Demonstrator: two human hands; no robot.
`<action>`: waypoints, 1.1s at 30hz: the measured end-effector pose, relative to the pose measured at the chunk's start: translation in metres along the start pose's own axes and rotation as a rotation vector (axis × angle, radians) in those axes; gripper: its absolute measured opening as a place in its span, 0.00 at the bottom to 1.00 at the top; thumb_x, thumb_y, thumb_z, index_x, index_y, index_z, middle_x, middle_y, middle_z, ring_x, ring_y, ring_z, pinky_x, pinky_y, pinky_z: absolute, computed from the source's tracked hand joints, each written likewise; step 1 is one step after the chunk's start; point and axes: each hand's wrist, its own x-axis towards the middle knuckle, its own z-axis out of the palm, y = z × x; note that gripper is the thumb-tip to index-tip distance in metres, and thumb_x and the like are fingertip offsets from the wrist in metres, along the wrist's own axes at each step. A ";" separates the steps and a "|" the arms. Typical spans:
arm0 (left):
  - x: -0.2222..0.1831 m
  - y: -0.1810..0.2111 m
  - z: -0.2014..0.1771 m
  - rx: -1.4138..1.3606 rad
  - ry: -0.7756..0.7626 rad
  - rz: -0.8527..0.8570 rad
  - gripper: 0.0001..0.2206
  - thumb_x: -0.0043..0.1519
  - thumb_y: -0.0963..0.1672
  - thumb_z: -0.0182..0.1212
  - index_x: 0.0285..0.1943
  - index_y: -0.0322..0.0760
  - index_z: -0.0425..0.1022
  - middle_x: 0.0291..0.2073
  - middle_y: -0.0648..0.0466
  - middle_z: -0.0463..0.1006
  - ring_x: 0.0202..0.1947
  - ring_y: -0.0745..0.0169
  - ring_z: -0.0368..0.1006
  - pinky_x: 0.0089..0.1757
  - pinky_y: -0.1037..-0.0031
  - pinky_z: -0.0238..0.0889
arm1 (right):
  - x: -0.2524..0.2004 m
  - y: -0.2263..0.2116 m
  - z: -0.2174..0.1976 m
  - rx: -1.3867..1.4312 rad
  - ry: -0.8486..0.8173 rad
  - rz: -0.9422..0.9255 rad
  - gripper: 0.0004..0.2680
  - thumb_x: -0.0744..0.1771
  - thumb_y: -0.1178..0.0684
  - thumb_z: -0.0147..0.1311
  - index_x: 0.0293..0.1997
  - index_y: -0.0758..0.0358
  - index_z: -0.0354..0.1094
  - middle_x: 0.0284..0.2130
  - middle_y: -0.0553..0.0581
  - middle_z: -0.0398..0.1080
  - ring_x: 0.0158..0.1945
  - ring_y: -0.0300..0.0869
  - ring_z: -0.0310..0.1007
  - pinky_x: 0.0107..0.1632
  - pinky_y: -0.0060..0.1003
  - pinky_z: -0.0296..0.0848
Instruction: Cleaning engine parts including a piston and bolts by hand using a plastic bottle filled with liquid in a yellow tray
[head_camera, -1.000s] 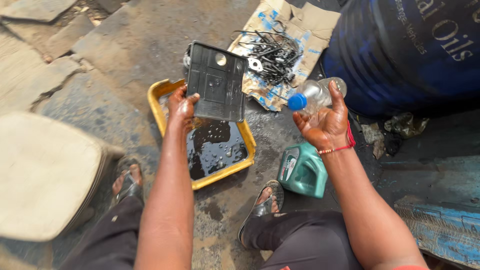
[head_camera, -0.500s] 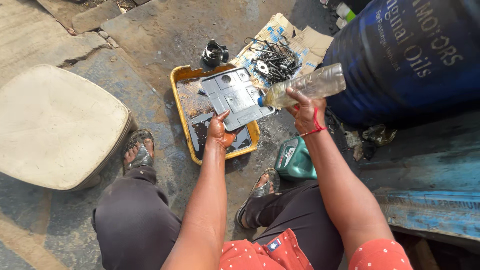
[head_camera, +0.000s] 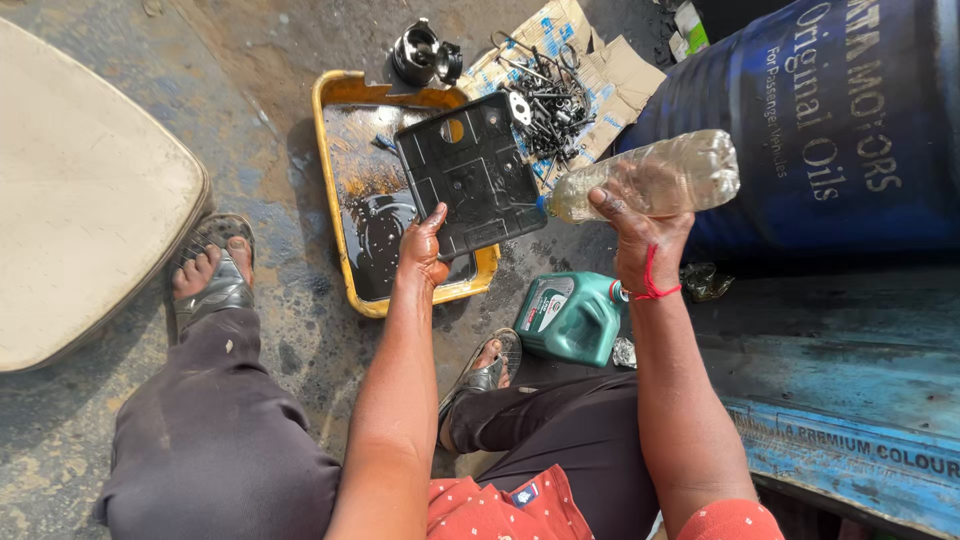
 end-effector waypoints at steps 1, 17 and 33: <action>0.002 -0.002 -0.002 0.002 0.052 0.011 0.16 0.60 0.43 0.68 0.57 0.39 0.72 0.46 0.49 0.81 0.44 0.50 0.80 0.45 0.50 0.77 | 0.001 -0.001 0.000 -0.016 -0.010 -0.019 0.18 0.61 0.67 0.70 0.54 0.70 0.69 0.45 0.57 0.75 0.48 0.42 0.78 0.51 0.38 0.82; -0.021 0.009 0.024 0.085 -0.115 0.049 0.40 0.53 0.58 0.71 0.71 0.40 0.61 0.64 0.44 0.68 0.64 0.42 0.67 0.58 0.40 0.67 | -0.016 0.008 0.038 -0.020 -0.167 0.117 0.18 0.61 0.66 0.71 0.54 0.70 0.70 0.47 0.58 0.75 0.50 0.42 0.77 0.55 0.39 0.81; 0.007 -0.001 -0.013 0.174 0.050 0.045 0.13 0.62 0.40 0.66 0.54 0.35 0.74 0.41 0.50 0.81 0.41 0.55 0.79 0.44 0.55 0.78 | 0.010 0.032 0.010 -0.206 -0.088 -0.015 0.17 0.61 0.67 0.71 0.52 0.69 0.70 0.43 0.53 0.75 0.47 0.39 0.76 0.54 0.36 0.79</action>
